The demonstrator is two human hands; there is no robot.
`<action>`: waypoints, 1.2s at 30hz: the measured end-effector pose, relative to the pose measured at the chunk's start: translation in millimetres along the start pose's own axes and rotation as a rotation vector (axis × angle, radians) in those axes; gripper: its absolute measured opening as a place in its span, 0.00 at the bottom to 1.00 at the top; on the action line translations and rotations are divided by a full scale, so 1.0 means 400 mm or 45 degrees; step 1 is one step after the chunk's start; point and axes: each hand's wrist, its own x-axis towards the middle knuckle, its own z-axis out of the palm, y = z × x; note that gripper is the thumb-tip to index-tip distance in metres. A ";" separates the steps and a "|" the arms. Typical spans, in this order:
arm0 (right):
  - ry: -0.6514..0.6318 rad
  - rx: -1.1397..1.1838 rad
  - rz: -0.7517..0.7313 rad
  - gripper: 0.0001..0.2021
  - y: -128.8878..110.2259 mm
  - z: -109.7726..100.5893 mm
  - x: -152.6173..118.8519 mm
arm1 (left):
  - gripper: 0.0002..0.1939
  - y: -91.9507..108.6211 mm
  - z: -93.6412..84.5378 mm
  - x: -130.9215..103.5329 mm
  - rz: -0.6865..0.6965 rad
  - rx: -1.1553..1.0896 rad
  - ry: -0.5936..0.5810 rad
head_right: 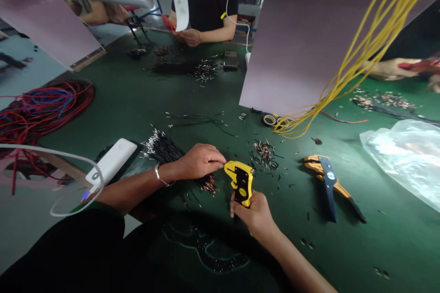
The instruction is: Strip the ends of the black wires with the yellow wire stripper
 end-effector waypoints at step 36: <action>-0.020 -0.037 -0.065 0.06 0.030 -0.009 -0.007 | 0.07 0.010 -0.005 -0.001 -0.004 0.032 -0.010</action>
